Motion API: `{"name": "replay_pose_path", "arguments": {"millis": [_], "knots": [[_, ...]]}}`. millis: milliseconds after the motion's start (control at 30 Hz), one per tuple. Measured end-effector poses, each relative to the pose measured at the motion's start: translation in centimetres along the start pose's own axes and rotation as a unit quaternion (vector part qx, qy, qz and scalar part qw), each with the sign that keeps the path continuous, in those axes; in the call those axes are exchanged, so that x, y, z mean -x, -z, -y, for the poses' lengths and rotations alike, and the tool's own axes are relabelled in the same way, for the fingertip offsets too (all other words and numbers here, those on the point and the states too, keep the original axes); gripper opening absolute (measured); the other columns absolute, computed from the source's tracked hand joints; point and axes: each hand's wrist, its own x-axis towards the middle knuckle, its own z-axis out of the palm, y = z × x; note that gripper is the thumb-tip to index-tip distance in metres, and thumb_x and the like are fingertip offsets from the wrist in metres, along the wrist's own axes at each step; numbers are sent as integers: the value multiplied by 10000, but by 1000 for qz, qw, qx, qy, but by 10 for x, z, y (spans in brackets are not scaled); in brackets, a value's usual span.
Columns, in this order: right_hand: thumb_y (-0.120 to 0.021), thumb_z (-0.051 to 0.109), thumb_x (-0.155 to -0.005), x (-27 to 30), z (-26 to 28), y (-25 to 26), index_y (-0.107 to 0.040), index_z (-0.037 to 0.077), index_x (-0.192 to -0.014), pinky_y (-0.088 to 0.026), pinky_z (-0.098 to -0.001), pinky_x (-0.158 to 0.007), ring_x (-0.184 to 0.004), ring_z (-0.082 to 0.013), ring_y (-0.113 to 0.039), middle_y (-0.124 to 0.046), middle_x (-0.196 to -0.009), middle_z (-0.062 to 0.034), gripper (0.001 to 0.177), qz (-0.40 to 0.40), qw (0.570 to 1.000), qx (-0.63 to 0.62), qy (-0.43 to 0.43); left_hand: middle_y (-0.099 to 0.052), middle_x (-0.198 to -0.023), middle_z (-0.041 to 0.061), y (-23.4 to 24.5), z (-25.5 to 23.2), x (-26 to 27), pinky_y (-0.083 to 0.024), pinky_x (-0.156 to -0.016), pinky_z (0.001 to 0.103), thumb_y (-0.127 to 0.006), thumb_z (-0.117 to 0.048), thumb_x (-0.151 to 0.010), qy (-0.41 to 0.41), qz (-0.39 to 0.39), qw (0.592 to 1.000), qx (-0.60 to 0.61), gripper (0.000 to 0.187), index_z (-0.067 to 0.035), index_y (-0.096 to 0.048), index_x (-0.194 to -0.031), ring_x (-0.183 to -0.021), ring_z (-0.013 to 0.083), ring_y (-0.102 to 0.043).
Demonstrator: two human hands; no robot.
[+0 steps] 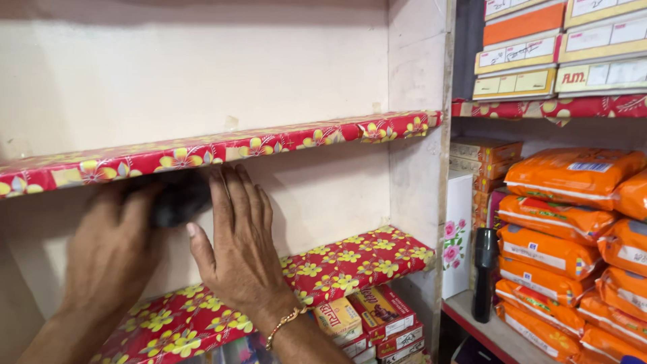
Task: The person wipes the interior surfaces of a wooden shelving unit with a dark cloth. They clean the back wall and the edges of the shelves, moving from the upper sections down to the lower ones. The shelves are stocked with various packaged goods.
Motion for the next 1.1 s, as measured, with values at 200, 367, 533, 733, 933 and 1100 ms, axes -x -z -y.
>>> {"name": "replay_pose_path", "arguments": {"millis": [200, 367, 533, 733, 933, 1100], "knots": [[-461, 167, -976, -2, -10, -4, -285, -106, -1594, -193, -580, -1315, -1604, -461, -229, -275, -1694, -292, 698, -18, 999, 17, -44, -613, -1282, 154, -40, -20, -45, -376, -1096, 498, -628, -168, -762, -236, 29, 969, -73, 506, -21, -610, -1246, -1262, 326, -527], [-474, 218, -997, -2, -5, -3, -342, -17, -1608, -227, -570, -1316, -1609, -435, -264, -320, -1694, -247, 668, 32, 999, 35, 9, -652, -1186, 97, -19, -5, -31, -423, -1073, 489, -663, -199, -704, -234, 54, 958, -158, 478, -88, -643, -1168, -1231, 274, -572], [-532, 344, -1015, 2, 1, 0, -436, 59, -1594, -274, -547, -1293, -1616, -434, -258, -327, -1706, -233, 653, 119, 992, -36, 29, -631, -923, 110, 12, 39, 18, -543, -757, 401, -679, -288, -911, 65, 122, 953, -269, 291, -62, -604, -1077, -860, 263, -662], [-616, 371, -954, -1, -3, -6, -451, 9, -1527, -256, -542, -1257, -1577, -446, -238, -276, -1680, -260, 699, 120, 992, -5, 41, -630, -1015, 139, 19, 28, 20, -521, -878, 449, -684, -261, -831, 39, 163, 913, -371, 318, 1, -637, -1005, -1059, 316, -615], [-624, 131, -911, 0, -4, -3, -469, -73, -1447, -305, -496, -1288, -1588, -393, -275, -304, -1662, -249, 594, 101, 994, -23, 21, -587, -1362, 255, -4, -4, 17, -448, -1116, 456, -584, -53, -645, -240, -8, 961, -134, 551, 113, -618, -1169, -1285, 391, -553], [-604, 66, -900, 1, -2, -3, -537, -43, -1335, -322, -490, -1262, -1580, -376, -281, -324, -1651, -238, 453, 97, 995, -28, 27, -627, -1220, 157, 36, 19, 24, -564, -925, 439, -625, -2, -753, -18, 97, 984, -149, 563, -88, -684, -1306, -1070, 350, -642]]}}
